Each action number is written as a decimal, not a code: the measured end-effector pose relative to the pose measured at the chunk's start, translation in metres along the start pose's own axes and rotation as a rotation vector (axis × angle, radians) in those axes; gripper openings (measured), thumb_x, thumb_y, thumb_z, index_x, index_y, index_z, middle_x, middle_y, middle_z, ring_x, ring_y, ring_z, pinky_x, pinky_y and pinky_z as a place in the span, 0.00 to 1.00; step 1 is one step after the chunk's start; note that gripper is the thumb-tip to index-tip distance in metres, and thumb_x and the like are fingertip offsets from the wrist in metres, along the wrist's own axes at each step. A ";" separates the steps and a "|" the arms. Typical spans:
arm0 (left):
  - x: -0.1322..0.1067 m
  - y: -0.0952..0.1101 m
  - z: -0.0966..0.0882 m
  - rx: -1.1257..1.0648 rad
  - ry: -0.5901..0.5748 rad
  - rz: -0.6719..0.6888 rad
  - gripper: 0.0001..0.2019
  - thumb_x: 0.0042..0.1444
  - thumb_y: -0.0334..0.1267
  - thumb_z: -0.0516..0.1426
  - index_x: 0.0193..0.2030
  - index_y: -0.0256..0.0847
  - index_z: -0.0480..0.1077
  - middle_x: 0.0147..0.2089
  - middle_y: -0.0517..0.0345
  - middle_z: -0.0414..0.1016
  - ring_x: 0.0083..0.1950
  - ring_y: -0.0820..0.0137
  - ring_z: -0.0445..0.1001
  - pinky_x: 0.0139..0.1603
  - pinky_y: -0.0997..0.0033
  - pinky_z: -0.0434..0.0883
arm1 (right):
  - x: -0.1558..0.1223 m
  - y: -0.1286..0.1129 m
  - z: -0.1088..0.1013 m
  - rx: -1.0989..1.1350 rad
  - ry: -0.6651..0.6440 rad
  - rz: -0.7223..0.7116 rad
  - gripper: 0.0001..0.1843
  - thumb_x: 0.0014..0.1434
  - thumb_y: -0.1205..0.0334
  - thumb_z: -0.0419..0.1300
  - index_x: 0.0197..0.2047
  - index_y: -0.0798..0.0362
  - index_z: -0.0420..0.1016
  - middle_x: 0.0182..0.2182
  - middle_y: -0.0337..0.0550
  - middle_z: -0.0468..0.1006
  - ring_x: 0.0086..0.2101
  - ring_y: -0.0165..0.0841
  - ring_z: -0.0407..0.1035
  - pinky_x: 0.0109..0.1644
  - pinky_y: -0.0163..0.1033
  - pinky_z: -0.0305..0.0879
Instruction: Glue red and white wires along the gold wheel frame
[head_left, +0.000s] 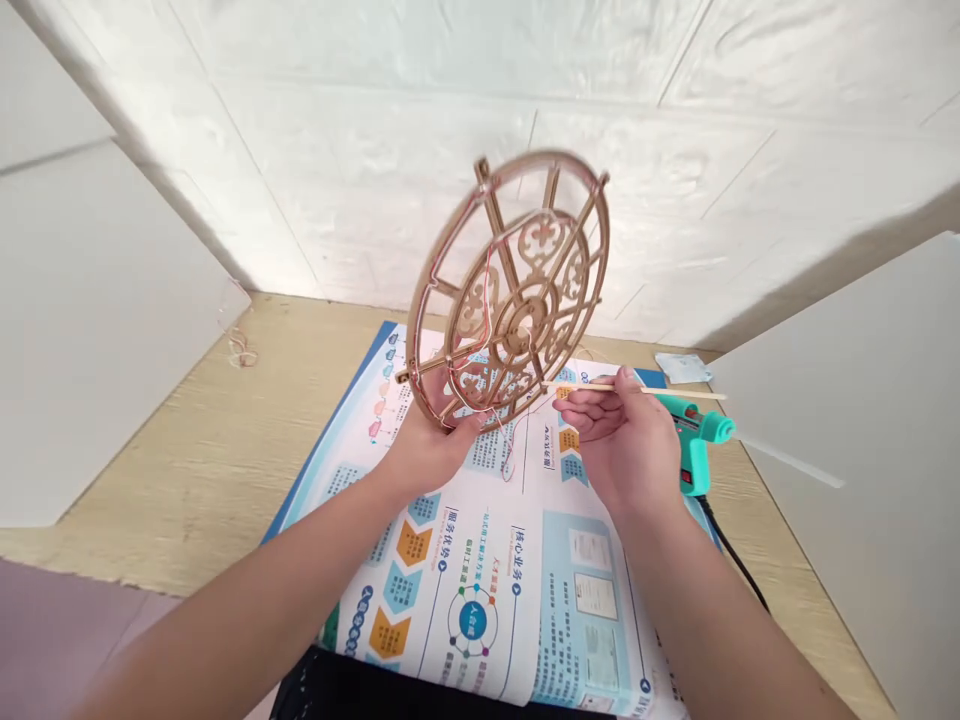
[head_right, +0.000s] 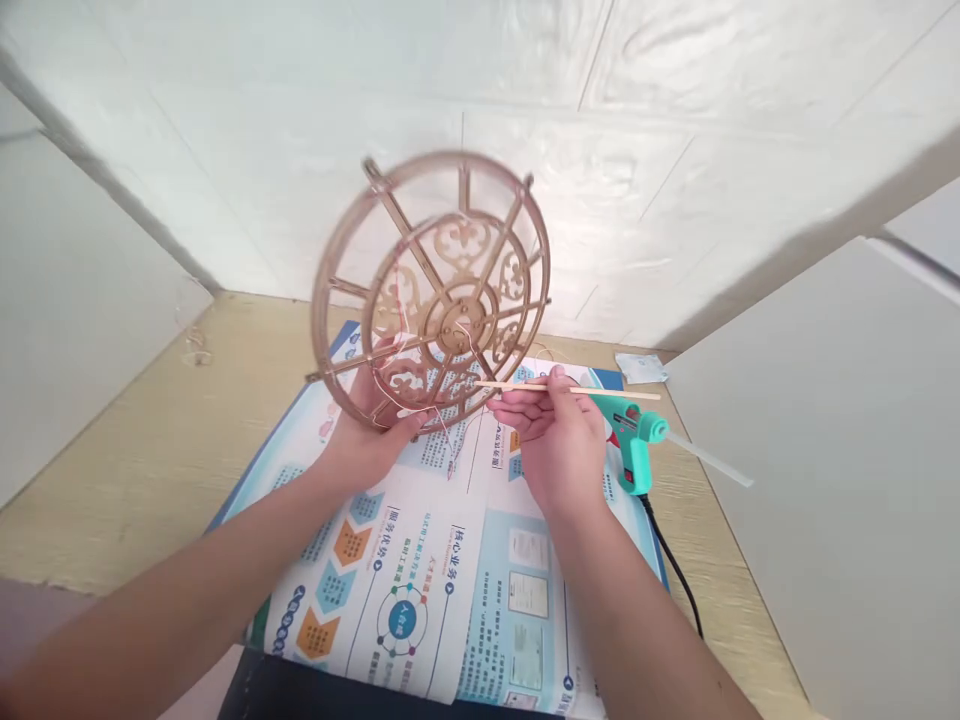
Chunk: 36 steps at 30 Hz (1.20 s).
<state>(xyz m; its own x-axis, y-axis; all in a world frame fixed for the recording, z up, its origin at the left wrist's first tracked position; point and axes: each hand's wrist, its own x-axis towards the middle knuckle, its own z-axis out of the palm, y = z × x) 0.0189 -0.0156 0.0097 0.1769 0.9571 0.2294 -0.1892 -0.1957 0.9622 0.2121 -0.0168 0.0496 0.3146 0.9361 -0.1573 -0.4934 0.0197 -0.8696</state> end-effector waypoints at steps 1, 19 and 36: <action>0.001 0.001 -0.002 -0.014 0.001 -0.032 0.34 0.61 0.36 0.65 0.71 0.54 0.58 0.66 0.50 0.73 0.60 0.59 0.81 0.61 0.55 0.81 | 0.002 -0.004 0.001 0.037 0.011 0.050 0.20 0.63 0.51 0.70 0.25 0.55 0.76 0.19 0.42 0.81 0.21 0.32 0.79 0.25 0.29 0.77; 0.011 -0.008 -0.013 0.020 0.165 -0.084 0.33 0.57 0.44 0.62 0.68 0.49 0.58 0.66 0.44 0.69 0.58 0.59 0.79 0.57 0.54 0.78 | -0.004 -0.011 -0.007 0.059 -0.188 0.165 0.24 0.63 0.46 0.70 0.26 0.54 0.73 0.17 0.42 0.79 0.19 0.33 0.77 0.20 0.30 0.74; -0.005 0.022 -0.004 0.669 -0.085 0.416 0.09 0.63 0.37 0.56 0.36 0.42 0.77 0.36 0.51 0.81 0.40 0.61 0.77 0.47 0.56 0.73 | -0.009 0.008 -0.003 -0.070 -0.409 0.141 0.24 0.54 0.42 0.76 0.32 0.55 0.77 0.24 0.44 0.84 0.23 0.34 0.80 0.28 0.35 0.80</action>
<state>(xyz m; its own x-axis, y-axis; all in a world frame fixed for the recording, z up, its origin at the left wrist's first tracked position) 0.0097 -0.0237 0.0286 0.2977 0.7627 0.5741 0.3603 -0.6467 0.6723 0.2080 -0.0265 0.0425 -0.1062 0.9902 -0.0906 -0.4478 -0.1290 -0.8848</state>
